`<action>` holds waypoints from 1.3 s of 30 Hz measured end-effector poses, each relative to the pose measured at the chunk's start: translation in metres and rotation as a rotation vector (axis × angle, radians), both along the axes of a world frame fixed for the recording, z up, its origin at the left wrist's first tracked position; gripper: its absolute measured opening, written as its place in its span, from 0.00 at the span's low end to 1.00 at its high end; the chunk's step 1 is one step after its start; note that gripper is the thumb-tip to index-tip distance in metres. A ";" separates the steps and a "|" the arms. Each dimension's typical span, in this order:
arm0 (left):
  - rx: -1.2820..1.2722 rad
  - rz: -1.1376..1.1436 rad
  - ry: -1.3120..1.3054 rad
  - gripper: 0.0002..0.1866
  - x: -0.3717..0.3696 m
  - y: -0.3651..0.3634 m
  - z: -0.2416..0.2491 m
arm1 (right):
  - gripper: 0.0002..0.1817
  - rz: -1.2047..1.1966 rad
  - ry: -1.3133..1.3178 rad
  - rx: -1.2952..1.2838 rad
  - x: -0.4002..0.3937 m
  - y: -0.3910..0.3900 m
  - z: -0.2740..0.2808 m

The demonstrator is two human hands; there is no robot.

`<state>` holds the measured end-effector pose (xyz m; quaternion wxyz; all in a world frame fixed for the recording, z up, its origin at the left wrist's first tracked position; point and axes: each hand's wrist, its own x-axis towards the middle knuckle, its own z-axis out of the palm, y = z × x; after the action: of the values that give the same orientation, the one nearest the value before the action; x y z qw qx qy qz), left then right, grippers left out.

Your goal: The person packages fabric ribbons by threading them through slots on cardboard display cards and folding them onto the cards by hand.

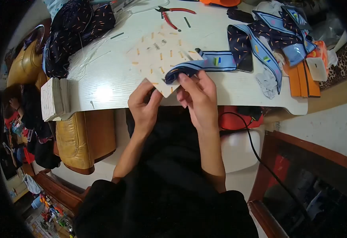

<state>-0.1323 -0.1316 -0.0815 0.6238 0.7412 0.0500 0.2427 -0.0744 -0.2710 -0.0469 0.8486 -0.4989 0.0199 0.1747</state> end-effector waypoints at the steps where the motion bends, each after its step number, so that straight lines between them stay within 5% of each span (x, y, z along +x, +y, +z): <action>1: -0.035 -0.055 0.043 0.07 -0.005 -0.001 0.004 | 0.10 -0.005 0.002 0.005 -0.001 -0.002 -0.001; 5: -0.702 -0.301 0.184 0.15 -0.017 0.005 0.005 | 0.13 -0.021 0.063 -0.078 -0.007 -0.005 0.004; 8: -0.564 -0.086 0.091 0.17 -0.006 -0.004 0.006 | 0.16 0.128 0.075 -0.361 -0.011 -0.014 0.004; 12: -0.430 -0.064 0.123 0.15 -0.008 0.012 0.004 | 0.11 -0.056 -0.437 -0.477 -0.008 -0.027 -0.001; 16: -0.330 -0.081 0.214 0.10 -0.012 0.016 0.004 | 0.15 0.173 -1.045 -0.749 0.010 -0.011 0.009; 21: -0.124 -0.085 0.357 0.07 -0.013 0.029 0.012 | 0.10 0.422 -0.802 -0.626 0.026 -0.013 0.004; 22: -0.035 0.003 0.076 0.09 -0.007 0.025 0.008 | 0.08 0.427 -0.737 -0.594 0.027 -0.010 0.002; 25: -0.031 0.031 -0.057 0.12 -0.005 0.029 0.000 | 0.04 0.457 -0.608 -0.605 0.026 0.003 0.006; 31: -0.465 0.004 0.406 0.16 -0.002 0.038 0.002 | 0.07 0.427 -0.473 -0.706 0.029 0.020 0.007; 34: -0.653 -0.066 0.414 0.12 0.006 0.042 0.006 | 0.08 0.524 -0.362 -0.476 0.038 0.014 -0.007; 37: -0.563 -0.053 0.357 0.16 0.012 0.054 0.015 | 0.11 0.572 -0.298 -0.275 0.041 0.008 -0.009; 38: -0.757 -0.226 0.481 0.20 0.009 0.062 0.031 | 0.14 0.572 -0.245 -0.277 0.042 0.007 -0.008; 39: -0.433 -0.286 0.425 0.18 0.011 0.067 0.023 | 0.14 0.579 -0.288 -0.299 0.041 0.007 -0.008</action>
<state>-0.1211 -0.0646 -0.0586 0.7703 0.6249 0.1249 -0.0234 -0.0337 -0.2636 -0.0546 0.6756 -0.6220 -0.2169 0.3311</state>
